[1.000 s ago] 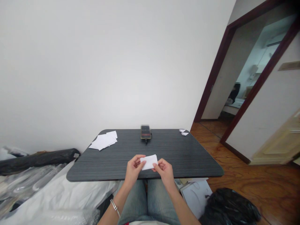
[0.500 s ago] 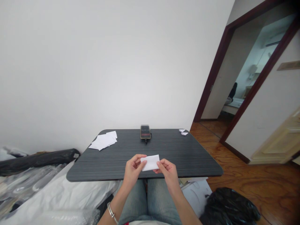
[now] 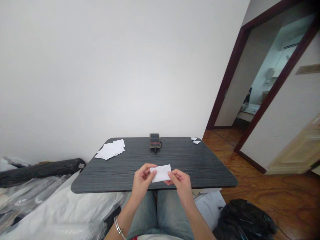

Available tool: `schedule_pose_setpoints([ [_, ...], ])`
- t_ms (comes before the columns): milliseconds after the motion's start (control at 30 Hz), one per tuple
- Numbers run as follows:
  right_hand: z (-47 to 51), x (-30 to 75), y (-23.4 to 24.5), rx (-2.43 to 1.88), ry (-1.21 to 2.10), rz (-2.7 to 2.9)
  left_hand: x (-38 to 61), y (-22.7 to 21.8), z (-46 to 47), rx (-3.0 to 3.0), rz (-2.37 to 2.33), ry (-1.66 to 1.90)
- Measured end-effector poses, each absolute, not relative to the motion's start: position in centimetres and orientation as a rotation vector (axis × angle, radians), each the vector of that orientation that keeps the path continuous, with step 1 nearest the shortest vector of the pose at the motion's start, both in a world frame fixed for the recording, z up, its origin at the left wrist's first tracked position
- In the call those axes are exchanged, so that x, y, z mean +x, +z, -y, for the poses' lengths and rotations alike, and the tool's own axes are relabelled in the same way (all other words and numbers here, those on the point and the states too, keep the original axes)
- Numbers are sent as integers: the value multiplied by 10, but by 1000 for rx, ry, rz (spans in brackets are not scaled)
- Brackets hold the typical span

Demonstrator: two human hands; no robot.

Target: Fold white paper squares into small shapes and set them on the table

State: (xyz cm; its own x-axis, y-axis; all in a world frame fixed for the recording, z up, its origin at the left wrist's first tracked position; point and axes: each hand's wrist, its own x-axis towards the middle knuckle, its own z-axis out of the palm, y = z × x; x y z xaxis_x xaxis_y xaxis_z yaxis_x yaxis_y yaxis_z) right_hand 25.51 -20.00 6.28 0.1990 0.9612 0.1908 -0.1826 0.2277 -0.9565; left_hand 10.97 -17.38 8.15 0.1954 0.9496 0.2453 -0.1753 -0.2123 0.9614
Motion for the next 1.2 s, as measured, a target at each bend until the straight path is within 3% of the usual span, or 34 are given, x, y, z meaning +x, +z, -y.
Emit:
schedule_pose_setpoints([
  [967,204,255,63,-1077,901,1191,119,80,175,1212,-776,1325],
  [1200,207,253,65,-1067,849,1169,128,79,184,1147,-868,1171],
])
